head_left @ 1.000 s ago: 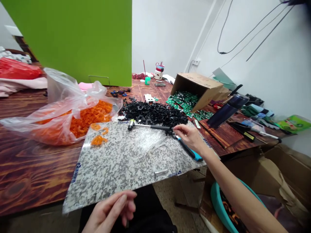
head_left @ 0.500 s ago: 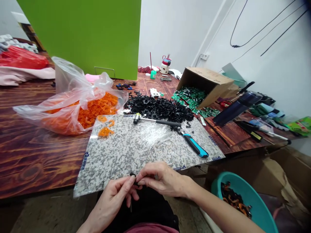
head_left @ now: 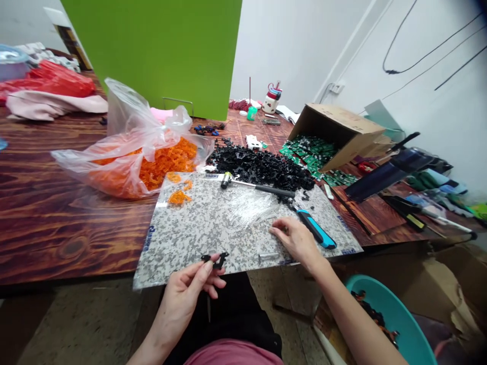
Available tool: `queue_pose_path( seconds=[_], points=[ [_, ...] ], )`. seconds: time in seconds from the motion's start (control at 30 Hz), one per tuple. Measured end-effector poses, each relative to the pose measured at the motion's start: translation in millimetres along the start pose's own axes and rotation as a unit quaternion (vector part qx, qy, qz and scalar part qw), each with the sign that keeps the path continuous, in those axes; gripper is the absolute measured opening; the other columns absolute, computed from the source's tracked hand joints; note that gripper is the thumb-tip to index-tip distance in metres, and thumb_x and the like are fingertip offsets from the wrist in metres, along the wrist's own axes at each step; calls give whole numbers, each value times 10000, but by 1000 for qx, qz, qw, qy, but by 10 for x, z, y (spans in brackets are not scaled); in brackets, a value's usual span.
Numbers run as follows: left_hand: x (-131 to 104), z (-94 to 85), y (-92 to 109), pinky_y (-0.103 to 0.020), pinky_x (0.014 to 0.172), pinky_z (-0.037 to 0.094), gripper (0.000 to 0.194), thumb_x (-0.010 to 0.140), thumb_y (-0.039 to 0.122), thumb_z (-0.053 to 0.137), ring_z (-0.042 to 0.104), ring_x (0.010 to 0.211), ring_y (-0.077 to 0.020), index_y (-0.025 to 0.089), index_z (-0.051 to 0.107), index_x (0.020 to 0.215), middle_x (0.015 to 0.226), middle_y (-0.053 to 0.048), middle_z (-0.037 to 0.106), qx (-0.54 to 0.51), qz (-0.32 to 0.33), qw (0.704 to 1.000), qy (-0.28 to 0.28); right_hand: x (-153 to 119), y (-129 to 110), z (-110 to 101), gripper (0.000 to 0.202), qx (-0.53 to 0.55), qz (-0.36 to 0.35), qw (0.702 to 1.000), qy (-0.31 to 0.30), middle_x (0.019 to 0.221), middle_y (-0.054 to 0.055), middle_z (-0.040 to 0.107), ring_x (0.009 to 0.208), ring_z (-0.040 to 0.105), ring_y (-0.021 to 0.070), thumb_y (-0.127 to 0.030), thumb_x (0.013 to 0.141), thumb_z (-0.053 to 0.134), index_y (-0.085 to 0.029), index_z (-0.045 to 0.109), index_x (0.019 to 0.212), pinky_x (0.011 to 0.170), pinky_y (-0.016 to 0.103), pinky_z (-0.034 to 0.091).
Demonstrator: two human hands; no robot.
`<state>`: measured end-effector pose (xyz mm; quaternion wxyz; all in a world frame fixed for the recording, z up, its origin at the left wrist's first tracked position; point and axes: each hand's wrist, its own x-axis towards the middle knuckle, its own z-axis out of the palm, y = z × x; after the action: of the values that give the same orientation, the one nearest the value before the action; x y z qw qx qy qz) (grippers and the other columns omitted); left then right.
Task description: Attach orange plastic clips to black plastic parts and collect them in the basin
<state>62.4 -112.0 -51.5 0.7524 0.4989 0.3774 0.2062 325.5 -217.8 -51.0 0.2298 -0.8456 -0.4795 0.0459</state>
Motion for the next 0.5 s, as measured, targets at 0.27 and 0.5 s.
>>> queue_pose_path(
  seconds=[0.27, 0.5],
  points=[
    [-20, 36, -9, -259, 605, 538, 370, 787, 405, 638, 685, 660, -182, 84, 710, 957, 784, -104, 754, -58, 21, 998, 30, -225, -514, -59, 241, 134, 0, 991, -30, 639, 6, 574, 542, 503, 138, -383, 883, 495, -189, 593, 780, 520, 243, 381],
    [-45, 90, -42, -262, 717, 523, 300, 846, 356, 575, 663, 689, -172, 115, 730, 758, 702, -49, 725, -8, 93, 996, 18, -545, -1272, 220, 138, 309, -108, 942, -76, 701, 15, 625, 581, 563, 108, -233, 887, 515, -168, 620, 826, 560, 203, 434]
  ],
)
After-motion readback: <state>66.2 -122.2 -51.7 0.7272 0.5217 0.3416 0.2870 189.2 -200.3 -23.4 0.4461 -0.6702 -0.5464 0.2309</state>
